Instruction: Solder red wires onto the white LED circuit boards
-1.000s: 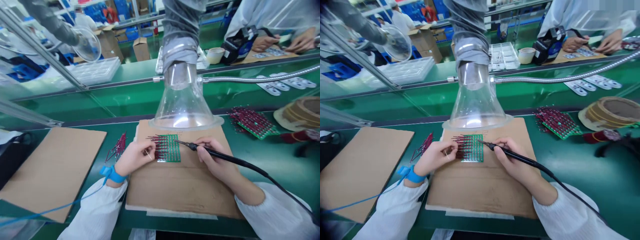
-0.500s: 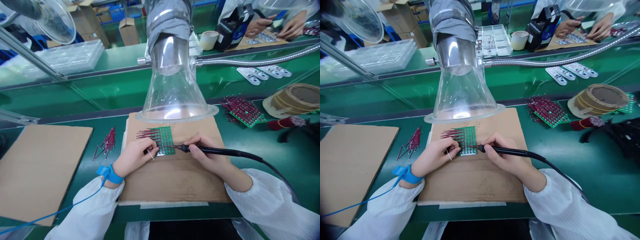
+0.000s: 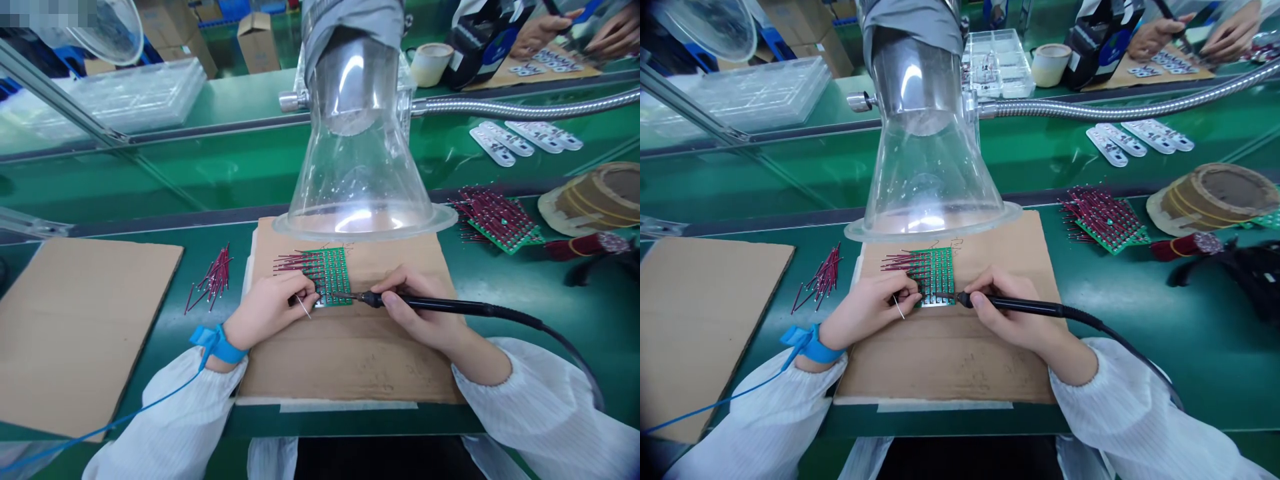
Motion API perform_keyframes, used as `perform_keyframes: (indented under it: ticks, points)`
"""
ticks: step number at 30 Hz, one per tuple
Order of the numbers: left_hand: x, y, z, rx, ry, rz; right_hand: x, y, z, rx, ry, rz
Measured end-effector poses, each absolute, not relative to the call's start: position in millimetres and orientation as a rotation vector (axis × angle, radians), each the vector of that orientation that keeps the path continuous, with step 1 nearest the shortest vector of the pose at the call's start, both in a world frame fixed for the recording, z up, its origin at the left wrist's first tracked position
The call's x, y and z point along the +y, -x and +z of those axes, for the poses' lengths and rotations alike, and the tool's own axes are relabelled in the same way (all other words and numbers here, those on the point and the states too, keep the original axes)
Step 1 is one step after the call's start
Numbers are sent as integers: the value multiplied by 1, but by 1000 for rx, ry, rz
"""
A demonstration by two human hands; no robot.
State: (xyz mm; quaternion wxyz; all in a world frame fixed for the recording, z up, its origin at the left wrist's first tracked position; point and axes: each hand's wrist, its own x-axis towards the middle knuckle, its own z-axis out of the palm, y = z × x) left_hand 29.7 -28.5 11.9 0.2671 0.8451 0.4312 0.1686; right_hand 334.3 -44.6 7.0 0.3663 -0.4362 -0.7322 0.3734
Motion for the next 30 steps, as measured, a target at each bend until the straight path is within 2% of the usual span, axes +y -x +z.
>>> perform_keyframes:
  ticks: [30]
  points:
    - [-30, -33, 5, 1264, -2237, 438, -43, -334, 4, -1900, 1041, 919]
